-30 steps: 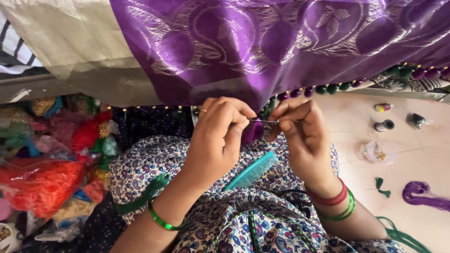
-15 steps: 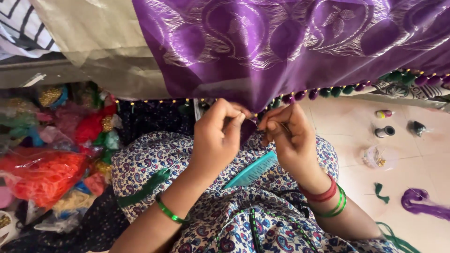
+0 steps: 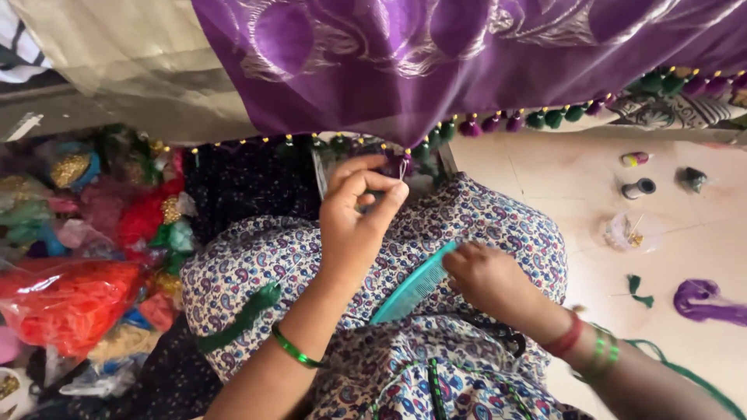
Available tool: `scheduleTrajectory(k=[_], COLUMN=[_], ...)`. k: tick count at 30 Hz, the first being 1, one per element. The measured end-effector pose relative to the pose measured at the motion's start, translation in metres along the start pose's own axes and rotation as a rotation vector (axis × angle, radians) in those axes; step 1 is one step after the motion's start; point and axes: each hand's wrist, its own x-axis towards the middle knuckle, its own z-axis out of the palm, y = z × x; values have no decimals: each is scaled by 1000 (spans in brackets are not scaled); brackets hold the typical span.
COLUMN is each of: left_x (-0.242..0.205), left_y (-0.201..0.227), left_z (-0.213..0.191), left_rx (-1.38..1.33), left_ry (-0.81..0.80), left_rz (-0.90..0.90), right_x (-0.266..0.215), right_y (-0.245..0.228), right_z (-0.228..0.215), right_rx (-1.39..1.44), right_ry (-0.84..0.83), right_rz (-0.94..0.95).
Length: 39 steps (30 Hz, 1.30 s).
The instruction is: Decorating a saree by attaching tassels, beads, and fabric fringes to the border.
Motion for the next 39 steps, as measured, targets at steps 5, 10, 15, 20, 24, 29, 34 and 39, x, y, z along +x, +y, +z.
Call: scheduleTrajectory(k=[5,10,15,20,24,29,34,39], left_x=[20,36,42,29,19,21,21,15], left_y=[-12,-25,-18,-34,-47,-24,-22,-28], left_z=[6,23,27,27,23,13,7,7], left_rx=[-70,-666,-990,-962,-890,-613,-934,-1059], left_ry=[38,-1,-47,-11,-70,-70,-140,-154], left_rz=[182,-159,-202,-301,-281,-260,-244,-279], right_x=[-107,-162,-220,-251,-199,-118,-92,-66], right_y=[34,20,38,95,89,62,73,66], right_z=[48,44,64,67,29,-32,-60,-79], right_rx=[-51,-91,-217,268,786,1017,1167,1053], right_ry=[-324,-261,-288,-566,-495,-330,-267,-324], right_rz=[32,43,256,717,628,699,327,463])
